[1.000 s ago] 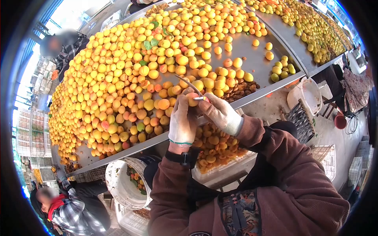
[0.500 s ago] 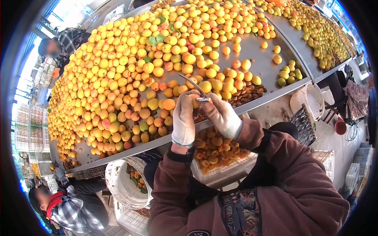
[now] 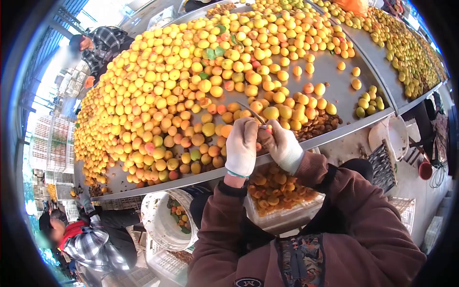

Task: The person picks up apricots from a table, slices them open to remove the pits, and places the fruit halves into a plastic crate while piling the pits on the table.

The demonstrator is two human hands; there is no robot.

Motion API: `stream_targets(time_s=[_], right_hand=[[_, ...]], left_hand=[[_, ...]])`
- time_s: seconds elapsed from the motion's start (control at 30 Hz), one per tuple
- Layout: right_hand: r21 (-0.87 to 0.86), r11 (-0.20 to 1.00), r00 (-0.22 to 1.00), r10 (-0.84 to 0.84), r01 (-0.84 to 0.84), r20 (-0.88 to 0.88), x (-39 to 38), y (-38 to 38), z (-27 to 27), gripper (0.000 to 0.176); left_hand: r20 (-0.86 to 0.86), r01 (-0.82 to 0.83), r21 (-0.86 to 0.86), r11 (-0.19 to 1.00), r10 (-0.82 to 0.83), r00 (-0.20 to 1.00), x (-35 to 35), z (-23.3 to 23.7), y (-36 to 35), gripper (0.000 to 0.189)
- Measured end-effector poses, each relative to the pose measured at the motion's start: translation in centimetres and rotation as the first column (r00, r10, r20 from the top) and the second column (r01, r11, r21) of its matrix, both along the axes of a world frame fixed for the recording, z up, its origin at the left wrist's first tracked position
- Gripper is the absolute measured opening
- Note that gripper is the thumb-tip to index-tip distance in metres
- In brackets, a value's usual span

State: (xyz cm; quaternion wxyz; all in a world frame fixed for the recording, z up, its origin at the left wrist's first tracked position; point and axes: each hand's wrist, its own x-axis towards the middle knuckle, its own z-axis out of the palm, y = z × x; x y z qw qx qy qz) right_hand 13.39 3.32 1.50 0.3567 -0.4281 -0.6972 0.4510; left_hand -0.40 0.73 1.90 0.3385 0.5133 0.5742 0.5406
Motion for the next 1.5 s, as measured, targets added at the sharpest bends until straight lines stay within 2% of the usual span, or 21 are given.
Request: stream_targets(time_s=[0.03,0.1,0.13,0.17,0.23,0.27,0.3,0.33,0.47,0.7,0.87,0.97,1.0,1.03,1.1,1.17,1.23,1.3,1.37,1.43,1.5], right_hand=[[0.005,1.0,1.0,0.0,0.0,-0.007,0.1,0.4,0.1,0.017],[0.216,0.976,0.941,-0.039,-0.037,0.336,0.5,0.9,0.3,0.021],[0.255,0.966,0.917,-0.065,-0.041,0.393,0.5,1.0,0.6,0.023],[0.273,0.961,0.922,-0.058,-0.054,0.384,0.9,1.3,0.1,0.021],[0.235,0.972,0.967,-0.058,-0.003,0.248,1.1,1.5,-1.9,0.017],[0.236,0.972,0.966,-0.063,0.002,0.249,1.1,1.2,-1.5,0.017],[0.045,0.998,0.998,0.048,-0.049,0.042,0.9,0.7,-0.9,0.019],[-0.134,0.981,0.976,0.115,-0.141,-0.185,0.8,0.1,-0.3,0.021],[-0.209,0.952,0.966,0.188,-0.223,-0.175,0.6,-1.0,-0.2,0.037],[-0.11,0.981,0.971,0.138,-0.162,-0.197,0.5,-2.3,-0.8,0.036],[0.015,0.999,0.999,0.04,-0.04,-0.021,0.2,-2.9,-2.0,0.03],[0.037,0.999,0.999,0.012,-0.011,-0.038,0.5,-2.8,-1.9,0.024],[0.036,0.999,0.999,0.01,-0.008,-0.053,0.5,-2.6,-1.6,0.024],[0.034,0.999,0.998,0.004,-0.002,-0.064,0.6,-2.5,-1.2,0.024],[0.032,0.999,0.999,0.024,-0.023,-0.049,0.7,-2.7,-0.9,0.024],[0.038,0.999,0.999,0.024,-0.022,-0.043,0.7,-2.9,-1.0,0.025],[0.056,0.998,0.999,0.028,-0.026,-0.04,0.4,-2.8,-2.2,0.022],[0.161,0.987,0.977,-0.039,0.005,0.212,0.6,-2.8,-2.5,0.021],[0.204,0.979,0.983,-0.034,-0.004,0.182,0.8,-2.7,-3.0,0.023],[0.223,0.975,0.964,-0.041,-0.02,0.263,1.0,-2.9,-2.1,0.024],[0.17,0.985,0.965,-0.009,-0.037,0.261,1.1,-2.8,-1.8,0.026]], left_hand=[[-0.007,0.0,0.005,1.0,0.0,1.0,-0.2,0.0,0.2,0.027],[-0.385,-0.069,0.187,0.98,0.138,0.912,-0.2,0.0,0.4,0.026],[-0.405,-0.098,0.167,0.981,0.16,0.9,0.0,0.1,0.2,0.025],[-0.312,-0.148,0.14,0.979,0.186,0.932,0.1,0.3,0.2,0.027],[0.133,-0.15,-0.057,0.987,0.157,0.979,-1.4,-1.7,0.7,0.032],[0.308,-0.041,-0.1,0.994,0.071,0.949,-2.1,-0.9,0.4,0.036],[0.632,-0.046,-0.084,0.995,0.089,0.77,-1.1,0.0,0.3,0.041],[0.678,0.008,-0.071,0.997,0.042,0.734,-1.2,-0.3,0.2,0.044],[0.763,0.091,-0.037,0.995,-0.031,0.646,-0.7,-0.6,-0.5,0.049],[0.773,0.078,0.019,0.997,-0.065,0.631,0.3,-0.9,-1.0,0.05],[0.799,0.093,0.098,0.991,-0.134,0.586,1.3,-1.6,-1.5,0.044],[0.615,0.076,0.076,0.994,-0.107,0.781,1.1,-1.0,-1.2,0.039],[0.438,0.024,-0.009,1.0,-0.018,0.899,1.1,-0.5,-1.1,0.042],[-0.194,-0.096,0.157,0.983,0.125,0.973,0.9,0.1,-1.4,0.046],[0.113,-0.076,0.125,0.989,0.062,0.992,1.2,-0.7,-1.0,0.046],[0.1,-0.102,0.153,0.983,0.088,0.991,1.6,-0.8,-1.2,0.042],[0.561,-0.064,-0.006,0.998,0.056,0.826,2.0,-0.5,-1.3,0.037],[0.599,-0.087,-0.056,0.995,0.104,0.794,2.5,-0.1,-1.8,0.034],[0.729,0.033,-0.116,0.993,0.062,0.682,1.9,0.0,-2.1,0.034],[0.727,0.049,-0.035,0.998,-0.008,0.686,1.8,-0.2,-2.2,0.034],[0.736,0.061,-0.08,0.995,0.018,0.677,1.9,-0.3,-2.5,0.033]])
